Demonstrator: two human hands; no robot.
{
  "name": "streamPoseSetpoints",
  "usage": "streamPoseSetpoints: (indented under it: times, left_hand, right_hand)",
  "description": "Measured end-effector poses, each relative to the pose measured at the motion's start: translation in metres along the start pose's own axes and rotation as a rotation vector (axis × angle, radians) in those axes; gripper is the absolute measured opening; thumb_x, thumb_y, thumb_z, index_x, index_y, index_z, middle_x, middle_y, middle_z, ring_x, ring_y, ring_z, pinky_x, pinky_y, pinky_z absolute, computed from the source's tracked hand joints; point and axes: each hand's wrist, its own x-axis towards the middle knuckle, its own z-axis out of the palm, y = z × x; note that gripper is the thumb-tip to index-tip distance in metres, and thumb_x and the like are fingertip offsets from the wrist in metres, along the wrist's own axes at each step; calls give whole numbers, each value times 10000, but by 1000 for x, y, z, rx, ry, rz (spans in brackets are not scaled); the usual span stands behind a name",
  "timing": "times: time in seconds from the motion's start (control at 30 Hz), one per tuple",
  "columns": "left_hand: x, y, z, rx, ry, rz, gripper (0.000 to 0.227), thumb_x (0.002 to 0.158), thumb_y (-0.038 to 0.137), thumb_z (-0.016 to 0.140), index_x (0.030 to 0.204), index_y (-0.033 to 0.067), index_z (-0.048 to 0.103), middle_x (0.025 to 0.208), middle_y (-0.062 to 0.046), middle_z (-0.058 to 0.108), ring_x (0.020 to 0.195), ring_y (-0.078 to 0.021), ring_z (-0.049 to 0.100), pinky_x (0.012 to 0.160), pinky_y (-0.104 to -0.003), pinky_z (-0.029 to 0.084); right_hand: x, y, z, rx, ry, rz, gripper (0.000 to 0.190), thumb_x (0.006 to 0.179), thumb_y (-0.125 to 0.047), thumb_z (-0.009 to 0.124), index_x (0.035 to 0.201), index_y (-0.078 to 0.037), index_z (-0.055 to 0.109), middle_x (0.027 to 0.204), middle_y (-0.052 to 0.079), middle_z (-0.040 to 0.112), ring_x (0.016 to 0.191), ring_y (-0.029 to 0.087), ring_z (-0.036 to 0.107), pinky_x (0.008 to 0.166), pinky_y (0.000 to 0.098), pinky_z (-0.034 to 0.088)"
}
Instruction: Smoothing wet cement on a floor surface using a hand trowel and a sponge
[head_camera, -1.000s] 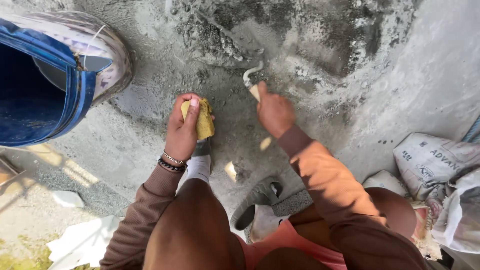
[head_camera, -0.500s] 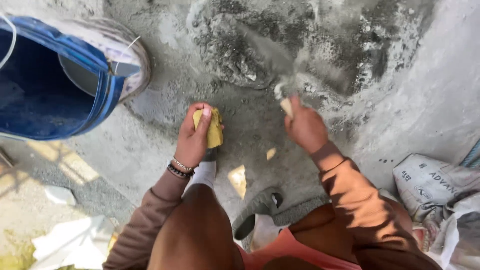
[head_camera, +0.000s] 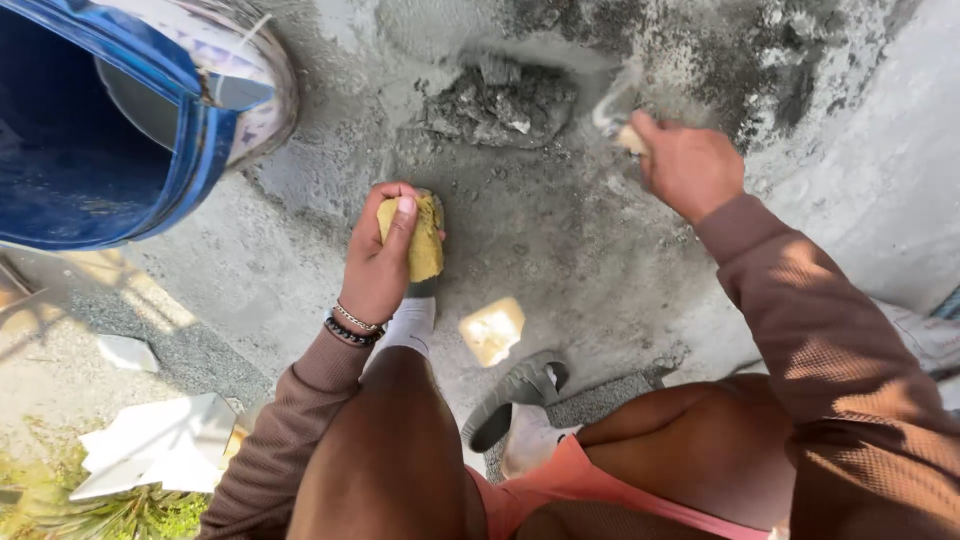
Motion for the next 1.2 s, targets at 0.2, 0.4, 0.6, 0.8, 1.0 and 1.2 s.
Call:
streamPoseSetpoints:
  times: [0.2,0.4,0.6,0.8,1.0,1.2]
  left_hand:
    - [11,-12,3,-9,-63,28,222,1089,295,492,1151,86,535,947,-125,654,851,-198,731,703,-354,659]
    - [9,-14,6,7,-27,1,233,1095,282,481,1160,67,541,939,-146,657,839,-210,731,658,-362,674]
    - [14,-9,9,7,-37,45,209,1101,265,476,1148,73,543,926,-132,653,837,-202,740,664,-364,687]
    - [14,-3,-3,-29,17,53,210,1093,285,500,1124,83,549,884,-113,660,825,-190,744,677,-342,675]
    - [9,15,-16,4,65,123,226,1083,301,510,1124,86,565,880,-113,682,806,-188,750,680,-335,668]
    - [-39,90,-53,1124,376,914,377,1039,89,844,1179,-57,527,1069,-180,537,901,-286,545,785,-386,524]
  right_hand:
    - [-3,-65,23,350,27,501,573,986,-149,533,1490,102,430,918,341,715,870,502,741,740,587,614]
    - [-35,-65,-12,520,-84,384,282,998,-142,542,1248,-24,489,904,283,717,820,476,745,681,548,619]
    - [-50,-139,-13,951,-14,533,590,937,-144,560,1468,45,384,1049,415,664,1021,580,667,813,664,543]
    - [-24,-241,9,2018,126,854,127,980,-117,492,1098,-160,468,630,-15,427,461,100,462,408,230,447]
    - [41,-186,5,1471,332,552,548,905,-188,667,1413,-48,519,890,211,641,766,267,674,666,463,506]
    - [22,-156,-8,382,27,192,241,1036,-79,546,1215,-2,404,645,52,577,394,204,522,284,382,447]
